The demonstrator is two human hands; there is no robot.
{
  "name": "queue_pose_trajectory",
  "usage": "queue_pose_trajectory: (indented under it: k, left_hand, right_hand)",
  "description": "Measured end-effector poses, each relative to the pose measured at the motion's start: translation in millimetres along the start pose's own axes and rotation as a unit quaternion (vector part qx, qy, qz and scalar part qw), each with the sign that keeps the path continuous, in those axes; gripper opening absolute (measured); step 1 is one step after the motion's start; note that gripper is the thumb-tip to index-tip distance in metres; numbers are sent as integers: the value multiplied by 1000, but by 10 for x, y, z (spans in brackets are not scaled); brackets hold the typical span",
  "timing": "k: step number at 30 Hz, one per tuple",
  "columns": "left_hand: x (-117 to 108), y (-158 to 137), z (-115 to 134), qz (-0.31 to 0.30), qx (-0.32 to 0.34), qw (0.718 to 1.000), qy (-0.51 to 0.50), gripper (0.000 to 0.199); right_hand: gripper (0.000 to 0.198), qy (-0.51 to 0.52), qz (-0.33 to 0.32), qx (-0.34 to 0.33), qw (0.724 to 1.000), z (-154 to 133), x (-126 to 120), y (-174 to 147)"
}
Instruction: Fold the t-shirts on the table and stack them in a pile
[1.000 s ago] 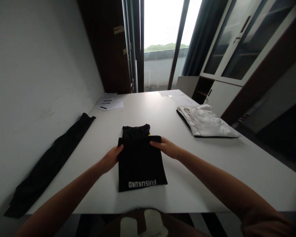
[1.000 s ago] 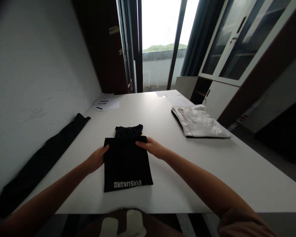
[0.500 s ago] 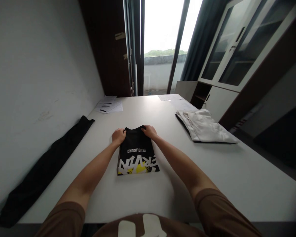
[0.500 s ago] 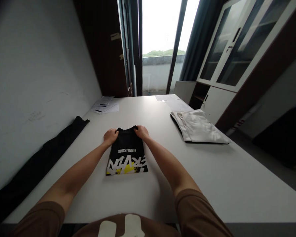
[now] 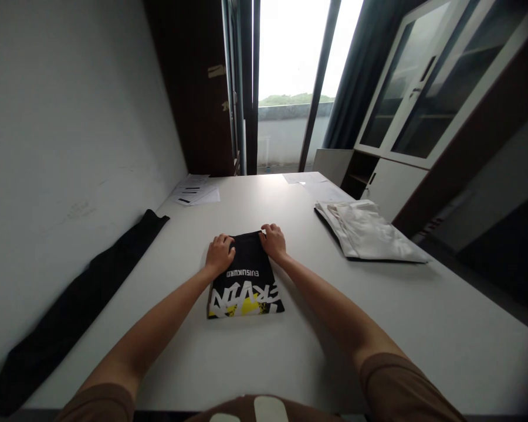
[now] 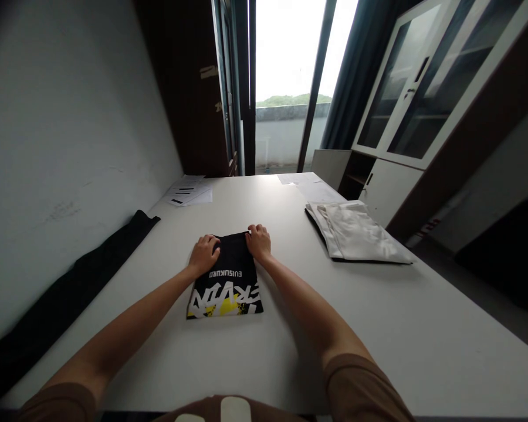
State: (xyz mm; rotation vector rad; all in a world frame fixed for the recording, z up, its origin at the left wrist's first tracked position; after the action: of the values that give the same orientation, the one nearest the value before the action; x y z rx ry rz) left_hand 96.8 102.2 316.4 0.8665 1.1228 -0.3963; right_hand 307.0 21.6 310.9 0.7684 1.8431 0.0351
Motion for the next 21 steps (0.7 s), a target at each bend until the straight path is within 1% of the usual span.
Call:
queue_pose_trajectory:
  k: [2,3,4,6,8,10,16,21]
  left_hand:
    - [66,-148,128,-28,63,998,1,32]
    - [114,-207,155,-43,73,996,4,36]
    - [169,-249,157,-57,70,996,5,40]
    - [290,-273,103,-91,43,995,0,49]
    - [397,-224,13,-119,22,993,-9,55]
    - [478,-126,-82,-133,16,991,-11,58]
    - [645,198,-341,-150,-31,988,-5,61]
    - [664,385,-495,-144,-90,985,-10,63]
  right_hand:
    - [33,0,-14,-72,997,-55,12,-107]
    - [36,2,-29,-107,994,-84,37,-170]
    - [41,0,-48,-134,990,-109,74,-234]
    - [55,-12,-102,-163,981,-139,180,-344]
    - [67,-31,-159,-159,974,-144,299,-403]
    - [74,-43,-187,-143,971,-144,388,-397]
    - [77,-59,-192,-100,975,-165,522,-190]
    - [78,-66,-190,-69,977,-125,561,-29]
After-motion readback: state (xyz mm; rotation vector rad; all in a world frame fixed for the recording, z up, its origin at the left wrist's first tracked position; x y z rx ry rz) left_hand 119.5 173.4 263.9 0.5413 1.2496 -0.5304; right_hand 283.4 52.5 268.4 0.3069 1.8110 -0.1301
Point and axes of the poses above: each hand's wrist, its own y-axis towards the middle knuckle, its own x-axis out of the palm, z = x × y, the point moved 4 cm from there along y, towards the middle knuckle, and after that the axes turned 2 degrees about z, right-handed, at the moved point
